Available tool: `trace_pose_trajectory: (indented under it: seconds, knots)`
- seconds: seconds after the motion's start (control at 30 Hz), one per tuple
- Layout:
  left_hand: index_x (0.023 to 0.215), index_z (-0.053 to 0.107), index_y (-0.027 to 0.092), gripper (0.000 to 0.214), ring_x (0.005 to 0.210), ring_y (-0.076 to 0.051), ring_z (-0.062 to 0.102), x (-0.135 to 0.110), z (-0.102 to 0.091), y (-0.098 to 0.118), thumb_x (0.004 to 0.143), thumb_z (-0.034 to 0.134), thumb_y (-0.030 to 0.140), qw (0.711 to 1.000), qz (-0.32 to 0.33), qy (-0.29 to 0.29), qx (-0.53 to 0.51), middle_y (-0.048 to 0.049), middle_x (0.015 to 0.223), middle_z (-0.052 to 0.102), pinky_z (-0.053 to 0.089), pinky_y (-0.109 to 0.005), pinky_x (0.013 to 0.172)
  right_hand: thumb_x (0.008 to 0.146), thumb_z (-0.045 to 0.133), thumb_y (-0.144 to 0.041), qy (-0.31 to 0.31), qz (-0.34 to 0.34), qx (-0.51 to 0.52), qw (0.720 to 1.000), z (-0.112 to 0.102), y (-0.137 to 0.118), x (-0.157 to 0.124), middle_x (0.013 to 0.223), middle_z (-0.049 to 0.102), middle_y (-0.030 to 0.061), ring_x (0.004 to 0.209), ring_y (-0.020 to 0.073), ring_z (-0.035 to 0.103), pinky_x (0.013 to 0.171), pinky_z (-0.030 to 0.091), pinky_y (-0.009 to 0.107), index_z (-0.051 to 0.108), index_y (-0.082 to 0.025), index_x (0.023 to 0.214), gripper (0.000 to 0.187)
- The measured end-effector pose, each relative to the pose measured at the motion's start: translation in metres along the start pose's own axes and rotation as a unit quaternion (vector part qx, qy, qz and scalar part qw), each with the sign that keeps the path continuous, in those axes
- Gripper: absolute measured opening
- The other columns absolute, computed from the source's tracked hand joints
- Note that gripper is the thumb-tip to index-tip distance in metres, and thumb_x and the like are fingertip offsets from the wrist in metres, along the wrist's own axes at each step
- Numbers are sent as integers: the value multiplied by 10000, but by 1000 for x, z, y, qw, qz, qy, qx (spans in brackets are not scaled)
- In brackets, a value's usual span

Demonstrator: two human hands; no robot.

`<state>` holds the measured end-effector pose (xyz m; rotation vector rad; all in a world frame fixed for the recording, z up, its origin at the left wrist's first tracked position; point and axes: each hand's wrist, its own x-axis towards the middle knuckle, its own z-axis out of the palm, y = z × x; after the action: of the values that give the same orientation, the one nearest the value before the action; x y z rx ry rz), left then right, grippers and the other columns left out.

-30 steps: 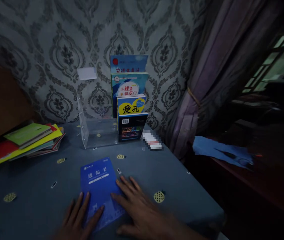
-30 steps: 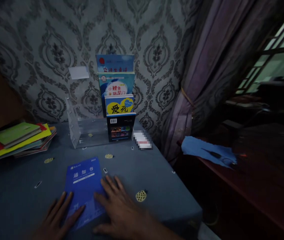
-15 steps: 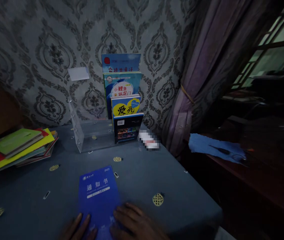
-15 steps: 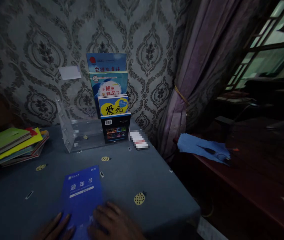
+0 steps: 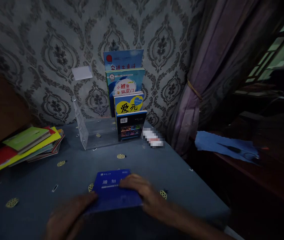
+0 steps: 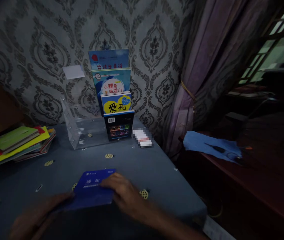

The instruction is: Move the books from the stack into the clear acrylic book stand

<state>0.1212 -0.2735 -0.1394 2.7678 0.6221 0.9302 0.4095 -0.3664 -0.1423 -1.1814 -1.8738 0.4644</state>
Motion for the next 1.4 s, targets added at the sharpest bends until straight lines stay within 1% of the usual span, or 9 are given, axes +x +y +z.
trace_pose_trajectory:
  seconds: [0.13,0.3,0.4,0.5,0.7,0.77,1.0,1.23,1.4]
  knots:
    - [1259,563,297,315,954,-190,718,46,10,-1,957,493,356,992,-84,37,-91,-8,1090,740,581,-268,811,932,498,-233,70,42,30,996,-13,14,23,1075,718,72,1010,212,666,925,526,393,654,-220,1141,260]
    - [951,625,189,225,777,-201,678,96,51,-30,933,463,344,982,-153,12,-112,-29,791,694,549,-316,734,949,497,-334,157,61,11,986,-18,44,54,1071,710,79,1007,221,666,913,522,377,641,-199,1101,250]
    - [1001,599,175,221,809,-199,656,114,76,-53,913,458,319,979,-158,12,-126,-39,849,683,525,-328,754,949,456,-313,175,64,-25,982,-16,72,62,1055,695,89,985,225,654,886,517,377,606,-191,1110,252]
    - [901,574,189,168,753,-204,629,128,95,-67,884,458,309,977,-172,34,-124,-36,803,664,509,-335,718,934,422,-262,181,76,-54,979,-17,99,62,863,675,56,789,207,633,739,515,334,603,-196,983,200]
    - [1119,523,204,263,866,-217,637,159,117,-65,863,472,236,973,-147,68,-164,-50,945,676,490,-344,800,912,415,-256,222,56,-90,969,-35,126,68,722,601,24,687,200,581,670,466,309,546,-224,820,164]
    - [1096,517,206,219,845,-199,633,171,123,-61,887,455,231,972,-143,74,-172,-38,921,665,484,-317,787,912,408,-260,246,57,-108,961,-45,133,73,715,597,25,691,205,580,660,461,305,546,-228,817,171]
    - [949,536,205,124,764,-171,587,212,129,-47,942,419,244,977,-137,117,-118,-17,827,623,427,-265,723,917,435,-308,316,56,-155,934,-78,150,88,716,593,38,651,203,542,634,435,316,528,-221,769,195]
    - [890,560,187,172,751,-160,534,246,112,-43,959,415,249,975,-75,195,-77,-18,823,603,392,-256,701,957,407,-306,365,-36,-177,913,-108,142,115,965,652,89,875,229,602,799,475,370,583,-199,958,206]
    - [831,541,184,175,724,-150,525,254,113,-49,955,429,238,974,-60,200,-86,-7,787,581,384,-246,675,961,412,-315,377,-46,-194,905,-112,147,126,818,588,46,775,218,555,732,466,364,547,-210,864,197]
